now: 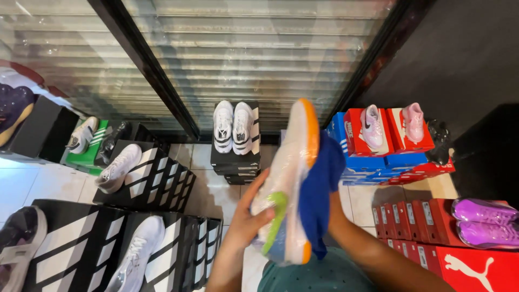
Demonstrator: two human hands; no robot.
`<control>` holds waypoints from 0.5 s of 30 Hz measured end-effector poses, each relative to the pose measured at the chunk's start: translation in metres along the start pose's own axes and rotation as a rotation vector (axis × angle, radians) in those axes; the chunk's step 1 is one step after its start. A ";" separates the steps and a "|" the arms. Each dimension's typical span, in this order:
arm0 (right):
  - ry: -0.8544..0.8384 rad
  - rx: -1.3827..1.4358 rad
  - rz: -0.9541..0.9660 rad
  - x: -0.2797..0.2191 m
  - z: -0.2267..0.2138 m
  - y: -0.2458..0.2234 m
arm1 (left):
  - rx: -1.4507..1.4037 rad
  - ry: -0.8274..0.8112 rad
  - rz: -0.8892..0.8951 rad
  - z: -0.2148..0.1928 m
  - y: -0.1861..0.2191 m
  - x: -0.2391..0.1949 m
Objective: Cleaning shoe boxes and shoes with a cloth in a storage area
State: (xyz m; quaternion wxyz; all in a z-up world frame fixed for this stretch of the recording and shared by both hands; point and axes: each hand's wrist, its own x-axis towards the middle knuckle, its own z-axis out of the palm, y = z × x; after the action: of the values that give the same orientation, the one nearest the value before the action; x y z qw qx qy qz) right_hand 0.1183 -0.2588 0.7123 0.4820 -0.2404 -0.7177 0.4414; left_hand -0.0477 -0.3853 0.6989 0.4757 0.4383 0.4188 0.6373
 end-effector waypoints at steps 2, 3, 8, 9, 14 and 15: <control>0.008 -0.018 -0.041 0.004 -0.004 -0.001 | -0.148 0.021 0.002 -0.012 -0.016 -0.005; 0.014 -0.028 -0.063 0.002 -0.013 0.004 | -0.147 0.013 0.001 -0.012 -0.015 -0.009; 0.214 0.045 0.344 0.016 -0.058 0.207 | -0.404 -0.080 -0.076 -0.014 -0.037 -0.017; 0.217 0.042 0.346 0.014 -0.050 0.176 | -0.407 -0.082 -0.079 -0.012 -0.045 -0.018; -0.400 -0.285 -0.378 0.003 -0.022 -0.012 | -0.709 -0.049 0.046 -0.013 -0.054 -0.008; -0.401 -0.286 -0.382 0.011 -0.031 -0.006 | -0.709 -0.049 0.049 -0.014 -0.053 -0.007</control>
State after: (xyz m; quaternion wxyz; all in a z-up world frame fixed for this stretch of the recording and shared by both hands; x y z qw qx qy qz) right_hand 0.1420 -0.2404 0.7273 0.3662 -0.0746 -0.8855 0.2761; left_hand -0.0471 -0.3833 0.6439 0.5927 0.2713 0.1492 0.7435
